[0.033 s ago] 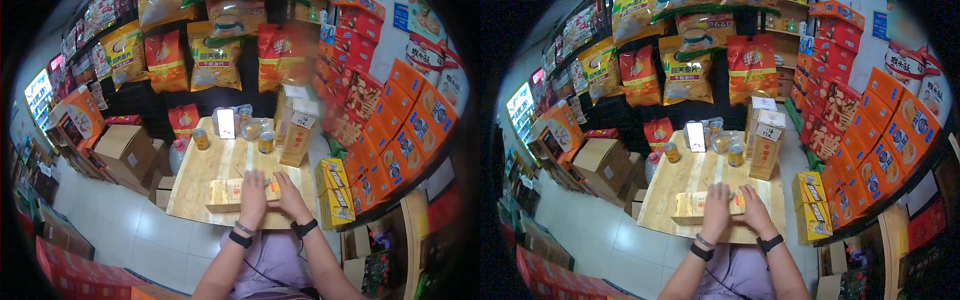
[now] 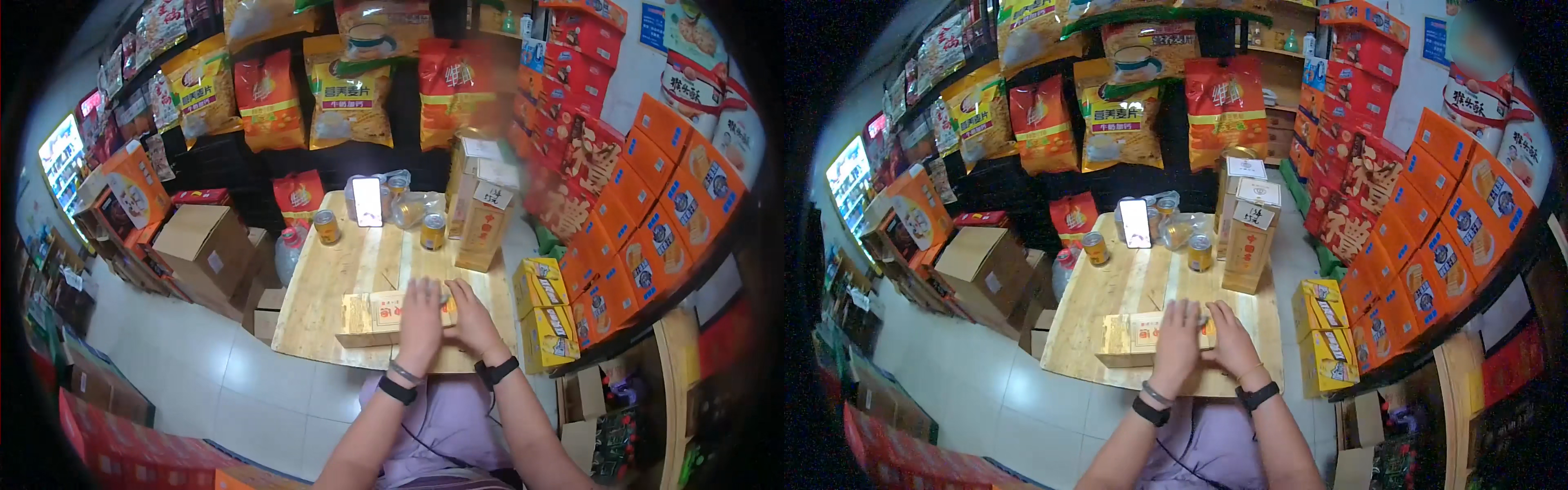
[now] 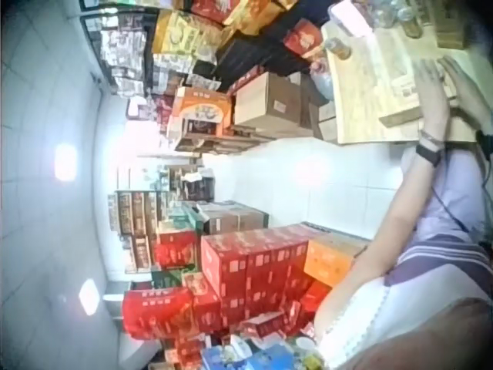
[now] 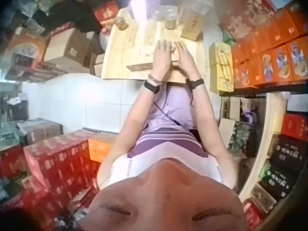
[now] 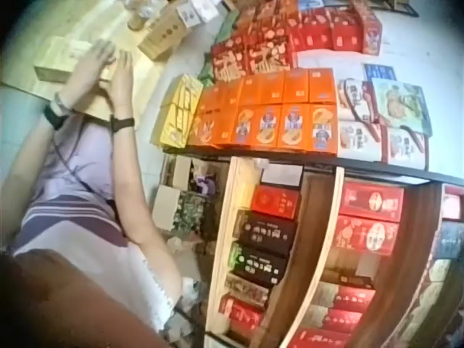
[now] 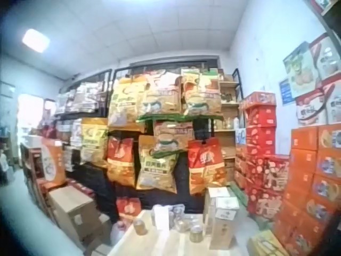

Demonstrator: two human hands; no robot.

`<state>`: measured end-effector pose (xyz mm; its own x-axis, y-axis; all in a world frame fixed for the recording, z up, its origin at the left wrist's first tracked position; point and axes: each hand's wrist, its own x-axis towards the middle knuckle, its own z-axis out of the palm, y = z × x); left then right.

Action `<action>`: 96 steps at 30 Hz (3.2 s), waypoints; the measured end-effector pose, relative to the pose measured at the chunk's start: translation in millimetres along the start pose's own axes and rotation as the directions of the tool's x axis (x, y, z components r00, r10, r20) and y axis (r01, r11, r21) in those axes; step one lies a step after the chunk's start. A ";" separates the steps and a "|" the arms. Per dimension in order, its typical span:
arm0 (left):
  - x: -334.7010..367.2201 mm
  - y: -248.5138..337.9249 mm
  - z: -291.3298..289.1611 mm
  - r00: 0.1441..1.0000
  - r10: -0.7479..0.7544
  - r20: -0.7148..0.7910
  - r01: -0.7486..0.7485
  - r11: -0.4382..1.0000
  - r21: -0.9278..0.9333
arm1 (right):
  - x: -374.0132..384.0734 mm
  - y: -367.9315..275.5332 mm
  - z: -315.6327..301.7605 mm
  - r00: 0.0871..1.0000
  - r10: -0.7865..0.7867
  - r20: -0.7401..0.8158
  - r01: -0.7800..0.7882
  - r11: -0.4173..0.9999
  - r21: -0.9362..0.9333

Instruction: Placing a rectangular box into a clear plastic protective sleeve.

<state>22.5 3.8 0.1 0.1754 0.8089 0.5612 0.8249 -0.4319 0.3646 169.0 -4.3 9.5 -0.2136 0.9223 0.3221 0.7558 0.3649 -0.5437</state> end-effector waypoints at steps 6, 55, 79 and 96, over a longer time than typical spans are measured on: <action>-19.2 13.1 -19.5 0.992 0.114 0.049 -0.104 0.981 -0.165 | -0.8 -0.8 -1.1 1.000 -0.007 0.005 0.007 0.999 0.039; -3.9 10.1 -8.9 0.989 0.134 0.066 -0.130 0.989 -0.065 | -5.6 14.5 11.7 1.000 0.028 -0.005 -0.028 1.000 -0.013; 10.6 12.9 3.1 0.978 0.196 0.072 -0.200 0.978 0.052 | -4.0 5.4 6.5 1.000 0.024 0.007 -0.024 0.999 -0.039; -36.1 -73.6 -78.1 0.984 -0.179 0.023 0.172 0.970 0.171 | -5.6 -11.1 -2.9 0.999 0.026 -0.026 -0.026 0.999 -0.020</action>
<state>-86.4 -24.7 11.1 0.0374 0.8822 0.4694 0.9225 -0.2110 0.3231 163.6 -13.9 16.0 -0.1780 0.9278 0.3280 0.7736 0.3379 -0.5361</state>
